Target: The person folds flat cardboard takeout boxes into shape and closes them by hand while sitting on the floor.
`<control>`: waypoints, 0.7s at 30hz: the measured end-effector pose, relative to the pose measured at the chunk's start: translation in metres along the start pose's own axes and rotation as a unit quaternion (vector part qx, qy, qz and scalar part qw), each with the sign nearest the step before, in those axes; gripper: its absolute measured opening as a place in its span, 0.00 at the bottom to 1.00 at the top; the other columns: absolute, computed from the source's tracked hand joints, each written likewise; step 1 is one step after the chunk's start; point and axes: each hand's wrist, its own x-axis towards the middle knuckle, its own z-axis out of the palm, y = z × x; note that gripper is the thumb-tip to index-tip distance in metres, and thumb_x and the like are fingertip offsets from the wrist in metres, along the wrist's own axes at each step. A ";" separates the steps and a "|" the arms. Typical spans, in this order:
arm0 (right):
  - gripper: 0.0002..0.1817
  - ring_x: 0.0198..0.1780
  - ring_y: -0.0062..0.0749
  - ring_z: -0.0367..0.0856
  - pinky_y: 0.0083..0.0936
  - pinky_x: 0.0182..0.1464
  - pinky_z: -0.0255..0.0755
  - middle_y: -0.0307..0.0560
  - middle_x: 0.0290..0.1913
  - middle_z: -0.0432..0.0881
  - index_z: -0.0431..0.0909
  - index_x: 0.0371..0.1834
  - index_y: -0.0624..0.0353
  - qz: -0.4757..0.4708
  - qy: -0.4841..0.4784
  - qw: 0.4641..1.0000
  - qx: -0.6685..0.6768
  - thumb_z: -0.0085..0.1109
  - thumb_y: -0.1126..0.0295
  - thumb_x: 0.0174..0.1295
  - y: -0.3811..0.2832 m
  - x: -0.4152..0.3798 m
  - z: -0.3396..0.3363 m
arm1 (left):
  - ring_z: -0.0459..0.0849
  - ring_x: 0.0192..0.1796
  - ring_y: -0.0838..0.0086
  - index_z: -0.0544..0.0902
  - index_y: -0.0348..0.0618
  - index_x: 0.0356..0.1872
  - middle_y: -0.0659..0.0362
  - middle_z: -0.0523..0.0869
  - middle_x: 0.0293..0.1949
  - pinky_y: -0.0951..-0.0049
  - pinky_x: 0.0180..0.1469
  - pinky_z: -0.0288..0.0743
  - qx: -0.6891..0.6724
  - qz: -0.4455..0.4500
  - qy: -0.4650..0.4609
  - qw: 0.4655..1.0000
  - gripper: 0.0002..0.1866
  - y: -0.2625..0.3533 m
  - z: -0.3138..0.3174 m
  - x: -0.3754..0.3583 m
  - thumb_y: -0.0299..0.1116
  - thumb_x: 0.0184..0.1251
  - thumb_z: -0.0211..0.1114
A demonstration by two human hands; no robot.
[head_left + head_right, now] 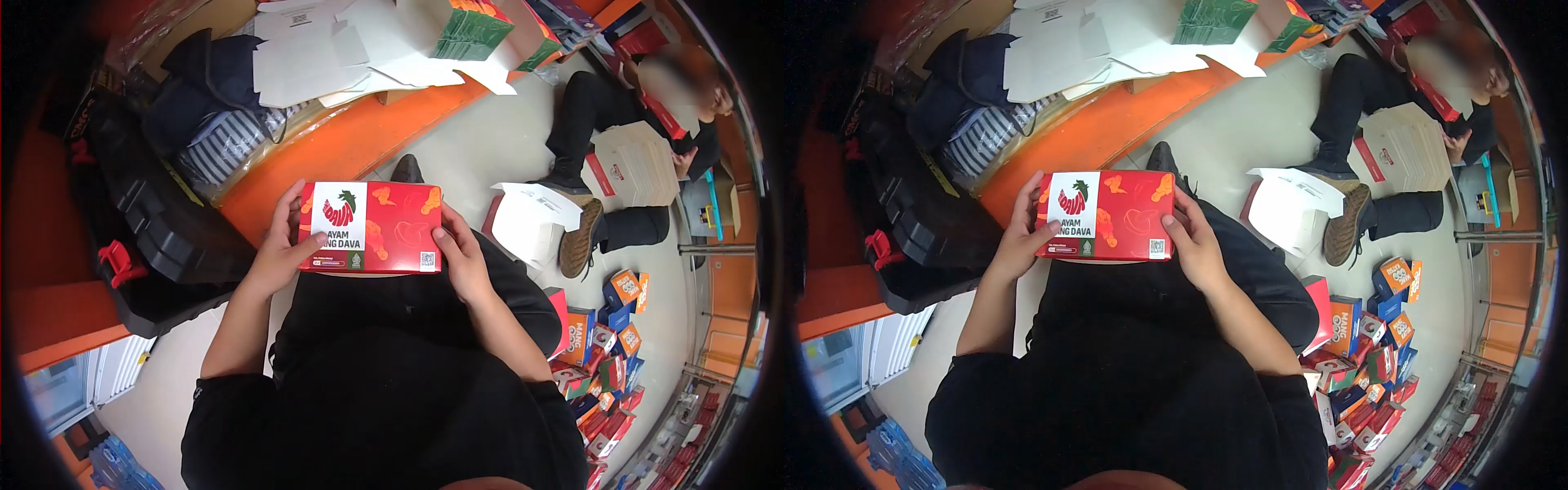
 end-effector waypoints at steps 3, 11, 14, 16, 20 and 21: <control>0.28 0.57 0.30 0.70 0.24 0.58 0.64 0.52 0.57 0.70 0.54 0.67 0.63 -0.022 0.014 0.997 -0.070 0.51 0.69 0.66 0.011 0.008 -0.008 | 0.67 0.61 0.68 0.50 0.44 0.69 0.52 0.65 0.59 0.69 0.63 0.61 0.047 0.045 0.018 0.998 0.44 -0.007 0.003 0.004 0.23 0.52 0.67; 0.16 0.44 0.23 0.73 0.20 0.48 0.67 0.45 0.43 0.75 0.67 0.47 0.60 0.010 0.041 0.999 0.008 0.60 0.71 0.59 0.007 0.008 -0.007 | 0.75 0.50 0.74 0.65 0.39 0.58 0.55 0.77 0.47 0.74 0.53 0.70 -0.128 -0.021 0.103 0.986 0.24 -0.007 0.005 0.013 0.21 0.60 0.60; 0.12 0.42 0.21 0.73 0.19 0.48 0.67 0.42 0.39 0.76 0.66 0.42 0.57 0.039 0.036 0.996 0.073 0.58 0.75 0.58 0.004 0.007 -0.004 | 0.76 0.48 0.76 0.68 0.39 0.53 0.56 0.77 0.45 0.76 0.51 0.70 -0.109 0.020 0.085 0.990 0.21 -0.005 0.007 0.012 0.20 0.59 0.60; 0.11 0.42 0.20 0.73 0.19 0.48 0.66 0.40 0.37 0.76 0.67 0.41 0.57 0.050 0.018 0.997 0.058 0.57 0.76 0.58 0.002 0.008 -0.002 | 0.76 0.48 0.76 0.68 0.40 0.53 0.57 0.77 0.45 0.76 0.51 0.70 -0.145 0.014 0.073 0.987 0.22 -0.006 0.002 0.011 0.20 0.58 0.61; 0.07 0.41 0.20 0.73 0.20 0.49 0.65 0.39 0.36 0.76 0.69 0.37 0.56 0.038 -0.001 0.998 0.042 0.57 0.75 0.58 0.005 0.008 -0.003 | 0.76 0.49 0.74 0.67 0.40 0.53 0.56 0.77 0.45 0.74 0.51 0.72 -0.196 0.018 0.049 0.979 0.23 -0.004 0.002 0.009 0.18 0.55 0.61; 0.06 0.41 0.20 0.73 0.20 0.49 0.65 0.38 0.36 0.76 0.70 0.36 0.56 0.042 -0.002 0.998 0.049 0.57 0.74 0.59 0.005 0.007 -0.004 | 0.76 0.49 0.74 0.67 0.40 0.53 0.56 0.77 0.46 0.74 0.51 0.72 -0.196 0.024 0.046 0.979 0.23 -0.003 0.000 0.008 0.18 0.55 0.61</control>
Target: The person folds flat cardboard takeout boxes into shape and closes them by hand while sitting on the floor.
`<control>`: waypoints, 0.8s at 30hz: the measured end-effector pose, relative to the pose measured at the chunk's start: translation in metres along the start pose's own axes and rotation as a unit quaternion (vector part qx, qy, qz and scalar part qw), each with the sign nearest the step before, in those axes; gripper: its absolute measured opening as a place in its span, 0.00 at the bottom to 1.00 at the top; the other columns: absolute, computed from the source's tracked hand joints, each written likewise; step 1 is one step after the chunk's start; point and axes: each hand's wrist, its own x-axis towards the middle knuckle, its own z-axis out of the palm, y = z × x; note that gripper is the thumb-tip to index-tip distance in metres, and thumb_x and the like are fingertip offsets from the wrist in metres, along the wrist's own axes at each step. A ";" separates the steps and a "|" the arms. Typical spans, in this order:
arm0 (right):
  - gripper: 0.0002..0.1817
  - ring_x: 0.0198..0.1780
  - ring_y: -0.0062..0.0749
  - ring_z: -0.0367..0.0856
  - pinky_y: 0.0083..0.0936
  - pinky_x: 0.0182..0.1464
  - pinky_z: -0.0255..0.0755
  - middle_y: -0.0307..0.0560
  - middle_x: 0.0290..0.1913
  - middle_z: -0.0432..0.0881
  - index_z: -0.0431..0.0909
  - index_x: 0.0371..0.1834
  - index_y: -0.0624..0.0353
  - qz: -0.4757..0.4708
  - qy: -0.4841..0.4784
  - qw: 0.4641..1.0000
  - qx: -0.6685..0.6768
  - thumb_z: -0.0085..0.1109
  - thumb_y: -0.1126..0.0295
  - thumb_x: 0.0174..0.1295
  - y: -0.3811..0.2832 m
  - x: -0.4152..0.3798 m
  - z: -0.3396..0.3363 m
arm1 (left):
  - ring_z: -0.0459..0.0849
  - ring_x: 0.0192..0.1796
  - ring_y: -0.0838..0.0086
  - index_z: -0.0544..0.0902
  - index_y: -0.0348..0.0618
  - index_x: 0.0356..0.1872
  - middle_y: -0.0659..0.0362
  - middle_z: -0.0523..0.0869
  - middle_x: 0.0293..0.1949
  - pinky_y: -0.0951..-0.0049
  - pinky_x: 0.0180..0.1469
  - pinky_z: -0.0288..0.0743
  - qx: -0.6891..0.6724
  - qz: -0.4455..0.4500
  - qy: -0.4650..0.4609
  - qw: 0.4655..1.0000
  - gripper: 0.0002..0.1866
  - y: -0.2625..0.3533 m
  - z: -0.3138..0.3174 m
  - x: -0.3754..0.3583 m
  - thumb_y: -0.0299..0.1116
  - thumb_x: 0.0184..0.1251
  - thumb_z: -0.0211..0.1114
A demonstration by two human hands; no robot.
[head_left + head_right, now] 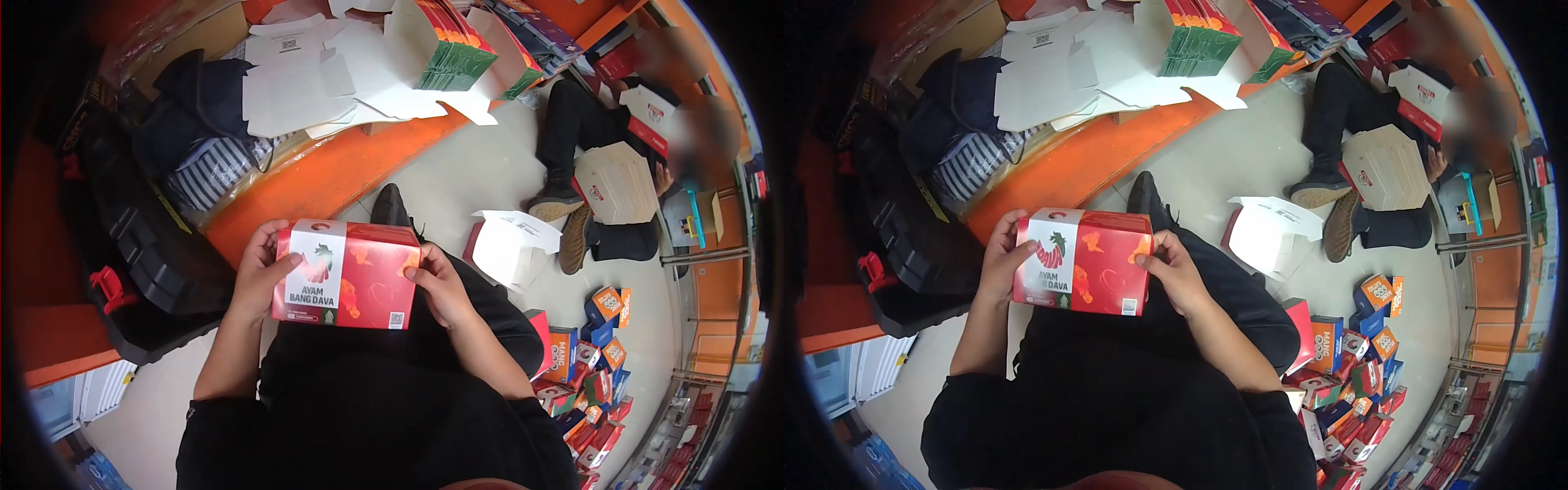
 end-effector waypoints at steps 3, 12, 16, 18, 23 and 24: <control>0.05 0.39 0.19 0.72 0.20 0.49 0.65 0.36 0.33 0.76 0.71 0.33 0.55 0.013 -0.008 0.999 0.047 0.57 0.70 0.61 0.009 0.000 0.000 | 0.77 0.46 0.75 0.68 0.41 0.52 0.55 0.77 0.45 0.75 0.50 0.72 0.047 -0.043 -0.004 0.998 0.22 0.002 -0.005 -0.001 0.18 0.55 0.61; 0.05 0.37 0.19 0.75 0.21 0.47 0.68 0.37 0.34 0.78 0.72 0.34 0.56 -0.002 0.027 0.987 0.158 0.57 0.69 0.62 0.011 0.001 0.009 | 0.79 0.44 0.77 0.71 0.37 0.51 0.56 0.79 0.45 0.78 0.48 0.73 -0.097 -0.090 0.060 0.989 0.15 0.003 -0.001 0.005 0.23 0.63 0.57; 0.07 0.37 0.20 0.75 0.21 0.47 0.68 0.39 0.36 0.79 0.73 0.37 0.58 0.067 0.017 0.985 0.159 0.57 0.68 0.62 0.008 0.000 0.004 | 0.78 0.51 0.75 0.67 0.35 0.60 0.54 0.78 0.49 0.75 0.54 0.71 -0.079 -0.090 0.006 0.993 0.22 -0.002 -0.010 0.004 0.24 0.64 0.56; 0.08 0.38 0.21 0.76 0.21 0.47 0.69 0.41 0.37 0.79 0.73 0.39 0.60 0.073 0.018 0.985 0.155 0.56 0.67 0.62 0.010 0.001 0.000 | 0.77 0.53 0.73 0.64 0.35 0.63 0.53 0.77 0.52 0.73 0.57 0.69 -0.081 -0.100 -0.005 0.992 0.26 -0.001 -0.012 0.004 0.23 0.63 0.57; 0.08 0.39 0.22 0.78 0.21 0.46 0.71 0.42 0.37 0.79 0.73 0.38 0.59 0.097 0.035 0.984 0.148 0.56 0.67 0.62 0.008 0.006 -0.003 | 0.76 0.55 0.70 0.62 0.35 0.64 0.52 0.76 0.54 0.71 0.58 0.69 -0.105 -0.123 -0.036 0.986 0.30 -0.007 -0.013 0.003 0.20 0.59 0.59; 0.08 0.38 0.22 0.78 0.20 0.44 0.71 0.41 0.36 0.79 0.73 0.37 0.59 0.095 0.038 0.985 0.142 0.56 0.67 0.62 0.009 0.008 -0.004 | 0.76 0.56 0.70 0.62 0.35 0.64 0.52 0.76 0.55 0.71 0.59 0.69 -0.112 -0.123 -0.036 0.985 0.31 -0.009 -0.013 0.004 0.19 0.58 0.60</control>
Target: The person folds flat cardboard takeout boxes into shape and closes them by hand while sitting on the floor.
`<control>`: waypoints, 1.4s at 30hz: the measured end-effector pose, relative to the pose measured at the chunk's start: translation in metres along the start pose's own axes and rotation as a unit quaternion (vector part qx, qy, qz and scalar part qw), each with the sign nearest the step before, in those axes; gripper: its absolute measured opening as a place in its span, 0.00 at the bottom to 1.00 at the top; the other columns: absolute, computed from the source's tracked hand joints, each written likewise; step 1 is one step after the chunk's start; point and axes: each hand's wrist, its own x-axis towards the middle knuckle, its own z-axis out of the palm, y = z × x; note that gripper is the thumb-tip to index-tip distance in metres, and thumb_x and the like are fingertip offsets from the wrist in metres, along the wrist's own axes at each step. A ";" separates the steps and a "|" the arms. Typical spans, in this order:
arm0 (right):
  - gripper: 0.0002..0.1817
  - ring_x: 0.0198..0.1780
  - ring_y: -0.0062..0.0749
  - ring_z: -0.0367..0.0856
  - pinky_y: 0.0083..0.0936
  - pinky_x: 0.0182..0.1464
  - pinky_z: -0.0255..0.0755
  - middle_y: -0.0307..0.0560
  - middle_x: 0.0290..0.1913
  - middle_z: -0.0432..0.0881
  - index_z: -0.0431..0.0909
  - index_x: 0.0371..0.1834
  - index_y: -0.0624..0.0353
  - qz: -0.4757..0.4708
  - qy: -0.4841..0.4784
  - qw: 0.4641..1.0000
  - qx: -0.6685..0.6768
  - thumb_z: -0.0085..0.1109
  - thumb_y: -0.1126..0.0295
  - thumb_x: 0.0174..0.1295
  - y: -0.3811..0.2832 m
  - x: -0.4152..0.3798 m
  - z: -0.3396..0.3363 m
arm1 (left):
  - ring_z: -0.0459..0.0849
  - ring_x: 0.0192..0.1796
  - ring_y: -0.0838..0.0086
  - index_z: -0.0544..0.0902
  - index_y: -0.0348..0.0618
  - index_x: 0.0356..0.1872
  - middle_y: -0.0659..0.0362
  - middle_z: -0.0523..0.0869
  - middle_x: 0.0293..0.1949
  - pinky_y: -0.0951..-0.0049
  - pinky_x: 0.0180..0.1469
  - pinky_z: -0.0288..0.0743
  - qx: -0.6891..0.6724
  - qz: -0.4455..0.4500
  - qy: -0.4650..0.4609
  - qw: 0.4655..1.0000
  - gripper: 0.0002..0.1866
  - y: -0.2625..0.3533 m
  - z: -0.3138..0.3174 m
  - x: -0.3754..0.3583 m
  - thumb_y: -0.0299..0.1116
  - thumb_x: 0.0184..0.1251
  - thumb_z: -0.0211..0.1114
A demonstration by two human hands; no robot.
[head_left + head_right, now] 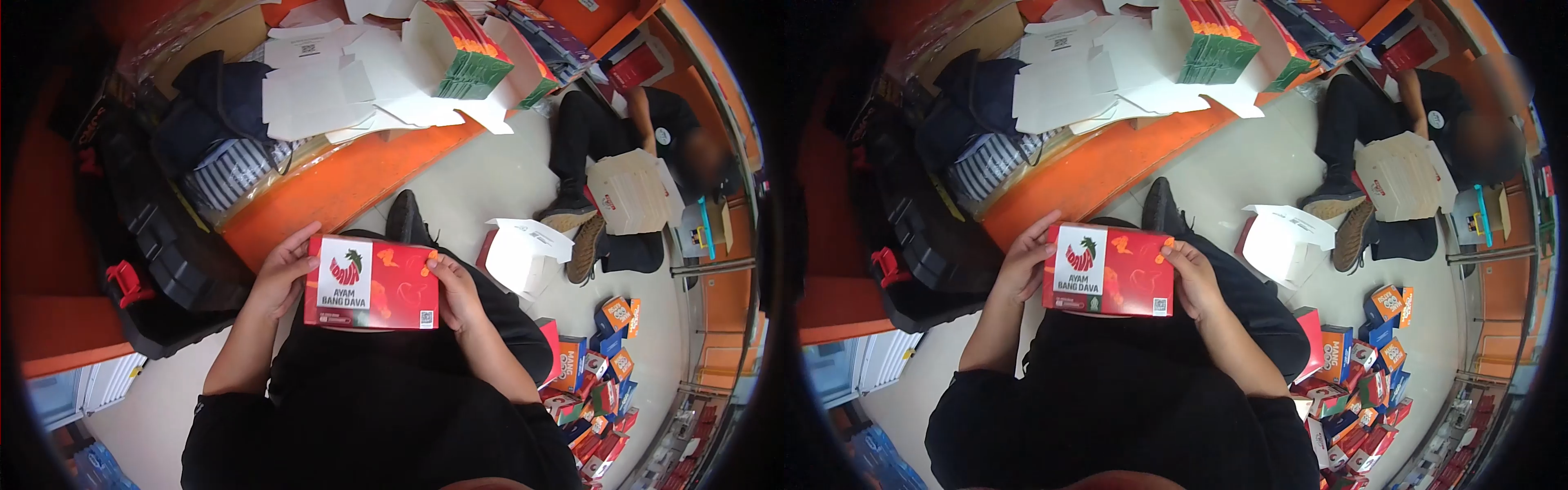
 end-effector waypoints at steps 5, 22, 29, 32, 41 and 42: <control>0.08 0.39 0.19 0.76 0.18 0.45 0.70 0.39 0.39 0.77 0.71 0.38 0.57 -0.026 0.041 0.997 -0.066 0.57 0.67 0.62 0.006 0.006 -0.008 | 0.77 0.47 0.77 0.66 0.34 0.61 0.57 0.77 0.45 0.77 0.52 0.71 0.059 0.031 0.102 0.993 0.23 -0.013 0.003 0.013 0.25 0.65 0.56; 0.31 0.64 0.33 0.65 0.33 0.61 0.65 0.47 0.66 0.61 0.46 0.72 0.55 -0.206 -0.016 0.976 0.064 0.45 0.65 0.68 -0.023 -0.015 -0.043 | 0.53 0.70 0.64 0.47 0.42 0.70 0.51 0.50 0.67 0.65 0.69 0.50 0.320 0.111 -0.070 0.938 0.44 -0.014 0.100 0.036 0.28 0.57 0.65; 0.41 0.71 0.43 0.49 0.37 0.69 0.47 0.56 0.69 0.48 0.42 0.72 0.57 -0.383 0.166 0.880 -0.228 0.56 0.61 0.61 -0.035 -0.021 -0.076 | 0.61 0.67 0.62 0.55 0.41 0.68 0.50 0.53 0.67 0.65 0.64 0.61 0.356 0.206 -0.103 0.906 0.40 -0.034 0.154 0.078 0.26 0.54 0.66; 0.56 0.71 0.58 0.42 0.45 0.69 0.45 0.65 0.70 0.38 0.42 0.72 0.56 -0.476 0.232 0.717 -0.453 0.72 0.56 0.45 -0.046 -0.035 -0.073 | 0.57 0.69 0.60 0.62 0.43 0.65 0.47 0.56 0.67 0.63 0.66 0.57 0.632 0.334 -0.085 0.694 0.40 -0.020 0.188 0.062 0.27 0.48 0.69; 0.66 0.71 0.66 0.38 0.52 0.66 0.50 0.67 0.70 0.30 0.39 0.72 0.51 -0.566 0.152 0.698 -0.411 0.79 0.59 0.30 -0.041 -0.036 -0.072 | 0.58 0.67 0.51 0.68 0.49 0.61 0.45 0.54 0.66 0.56 0.64 0.60 0.633 0.356 -0.198 0.658 0.42 -0.060 0.214 0.055 0.39 0.40 0.78; 0.66 0.71 0.66 0.37 0.51 0.66 0.50 0.67 0.70 0.30 0.39 0.72 0.51 -0.561 0.149 0.715 -0.391 0.78 0.60 0.31 -0.042 -0.036 -0.075 | 0.58 0.68 0.52 0.68 0.46 0.61 0.45 0.54 0.66 0.57 0.64 0.60 0.625 0.354 -0.203 0.665 0.42 -0.063 0.216 0.055 0.38 0.40 0.77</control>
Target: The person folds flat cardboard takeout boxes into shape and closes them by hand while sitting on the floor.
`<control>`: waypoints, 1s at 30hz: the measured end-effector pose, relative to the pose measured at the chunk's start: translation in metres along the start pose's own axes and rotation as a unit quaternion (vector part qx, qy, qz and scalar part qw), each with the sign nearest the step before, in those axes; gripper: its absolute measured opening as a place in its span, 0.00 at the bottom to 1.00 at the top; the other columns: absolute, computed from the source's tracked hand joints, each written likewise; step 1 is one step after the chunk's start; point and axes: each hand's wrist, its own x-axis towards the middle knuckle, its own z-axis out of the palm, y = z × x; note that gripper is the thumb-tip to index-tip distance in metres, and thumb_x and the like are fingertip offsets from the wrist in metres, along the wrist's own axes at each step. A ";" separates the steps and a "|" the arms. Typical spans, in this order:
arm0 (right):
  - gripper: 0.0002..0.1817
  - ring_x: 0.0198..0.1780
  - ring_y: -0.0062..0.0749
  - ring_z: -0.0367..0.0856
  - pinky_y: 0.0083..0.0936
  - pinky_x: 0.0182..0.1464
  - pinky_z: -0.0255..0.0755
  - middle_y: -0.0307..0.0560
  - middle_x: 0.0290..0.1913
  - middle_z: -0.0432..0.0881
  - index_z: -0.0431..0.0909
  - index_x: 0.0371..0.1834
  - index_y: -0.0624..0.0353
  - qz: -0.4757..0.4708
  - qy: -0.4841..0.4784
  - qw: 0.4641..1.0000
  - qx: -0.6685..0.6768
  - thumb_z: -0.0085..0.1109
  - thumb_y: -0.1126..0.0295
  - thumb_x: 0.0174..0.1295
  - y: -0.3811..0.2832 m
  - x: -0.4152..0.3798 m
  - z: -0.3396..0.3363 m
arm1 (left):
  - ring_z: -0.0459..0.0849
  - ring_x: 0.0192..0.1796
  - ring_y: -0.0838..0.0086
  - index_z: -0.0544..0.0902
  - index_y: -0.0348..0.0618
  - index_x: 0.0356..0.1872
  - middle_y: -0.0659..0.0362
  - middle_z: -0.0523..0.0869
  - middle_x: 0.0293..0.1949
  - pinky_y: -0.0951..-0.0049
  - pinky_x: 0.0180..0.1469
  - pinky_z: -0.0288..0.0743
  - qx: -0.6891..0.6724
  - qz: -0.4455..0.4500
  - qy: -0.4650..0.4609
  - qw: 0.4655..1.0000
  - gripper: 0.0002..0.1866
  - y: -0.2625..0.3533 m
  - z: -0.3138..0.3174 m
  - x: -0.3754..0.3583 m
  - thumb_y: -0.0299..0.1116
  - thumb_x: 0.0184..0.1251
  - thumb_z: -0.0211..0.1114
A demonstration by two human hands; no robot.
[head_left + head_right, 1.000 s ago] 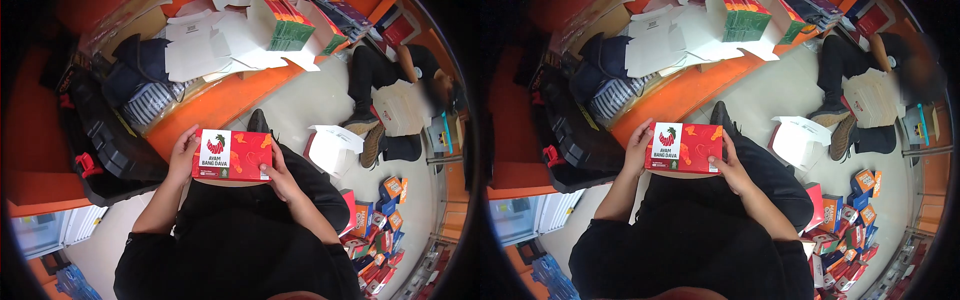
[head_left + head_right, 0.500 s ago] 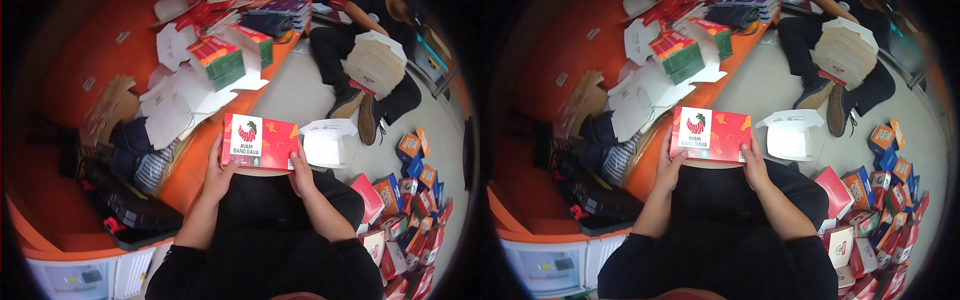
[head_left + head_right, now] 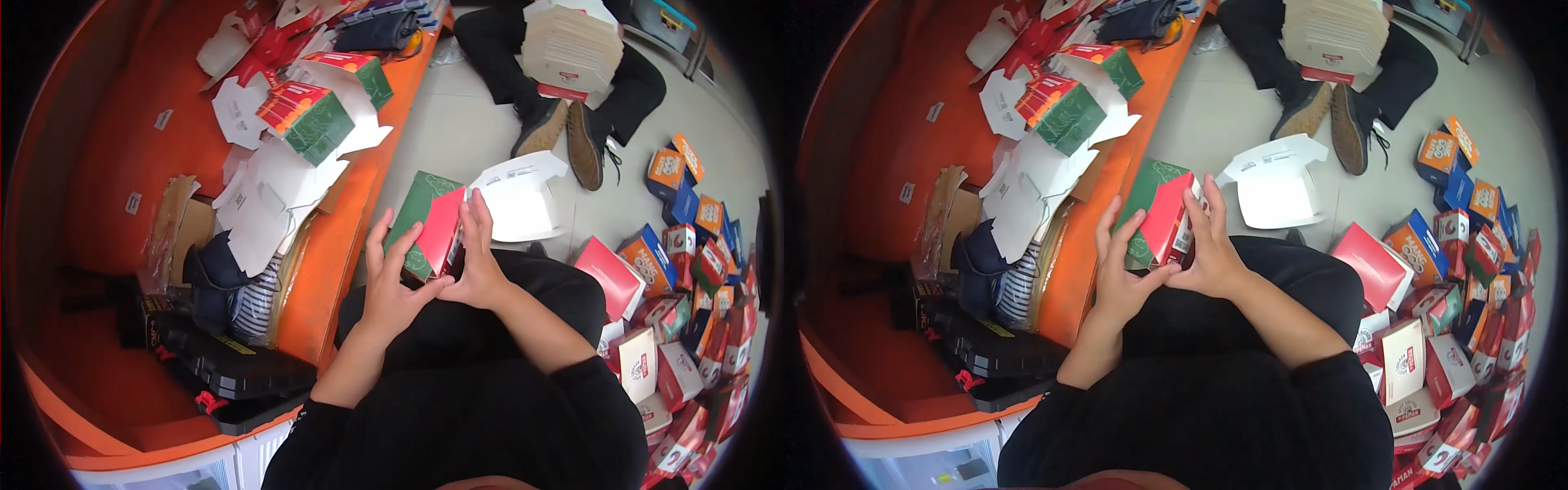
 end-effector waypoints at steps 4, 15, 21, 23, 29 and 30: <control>0.64 0.67 0.63 0.48 0.49 0.64 0.53 0.68 0.69 0.39 0.39 0.71 0.55 0.009 -0.027 0.997 -0.073 0.75 0.57 0.32 -0.002 0.003 -0.012 | 0.57 0.69 0.56 0.66 0.40 0.61 0.46 0.51 0.67 0.59 0.66 0.58 -0.044 -0.005 -0.012 0.999 0.39 0.001 0.002 0.004 0.35 0.46 0.74; 0.55 0.63 0.60 0.56 0.48 0.61 0.55 0.67 0.63 0.51 0.55 0.66 0.55 0.002 0.130 0.990 -0.058 0.76 0.52 0.32 -0.008 -0.010 0.007 | 0.59 0.66 0.64 0.30 0.43 0.68 0.45 0.52 0.66 0.62 0.66 0.57 -0.320 -0.092 0.047 0.942 0.47 0.003 0.043 -0.016 0.26 0.61 0.59; 0.55 0.67 0.66 0.50 0.58 0.63 0.49 0.70 0.68 0.43 0.55 0.69 0.46 0.007 -0.173 0.971 -0.167 0.72 0.44 0.34 -0.024 -0.001 -0.002 | 0.68 0.59 0.67 0.36 0.47 0.69 0.44 0.64 0.59 0.68 0.60 0.63 -0.344 -0.191 0.199 0.898 0.38 -0.031 0.004 -0.014 0.27 0.67 0.51; 0.57 0.68 0.66 0.48 0.64 0.64 0.44 0.72 0.69 0.41 0.51 0.70 0.45 0.030 -0.232 0.960 -0.156 0.71 0.41 0.35 -0.029 -0.009 0.004 | 0.69 0.58 0.68 0.39 0.49 0.69 0.46 0.66 0.58 0.67 0.61 0.62 -0.390 -0.208 0.248 0.862 0.34 -0.033 -0.016 -0.013 0.27 0.69 0.48; 0.56 0.65 0.72 0.46 0.56 0.63 0.53 0.72 0.68 0.39 0.51 0.70 0.49 -0.008 -0.189 0.973 -0.129 0.73 0.51 0.34 -0.026 -0.021 0.022 | 0.64 0.62 0.68 0.42 0.49 0.69 0.48 0.62 0.62 0.66 0.63 0.58 -0.371 -0.203 0.269 0.865 0.34 -0.044 -0.019 -0.028 0.26 0.68 0.50; 0.55 0.65 0.71 0.47 0.56 0.62 0.53 0.70 0.68 0.40 0.52 0.69 0.48 -0.001 -0.181 0.977 -0.109 0.73 0.52 0.34 -0.025 -0.021 0.022 | 0.63 0.62 0.68 0.42 0.49 0.69 0.49 0.61 0.62 0.66 0.63 0.58 -0.377 -0.203 0.267 0.863 0.34 -0.044 -0.017 -0.028 0.26 0.68 0.50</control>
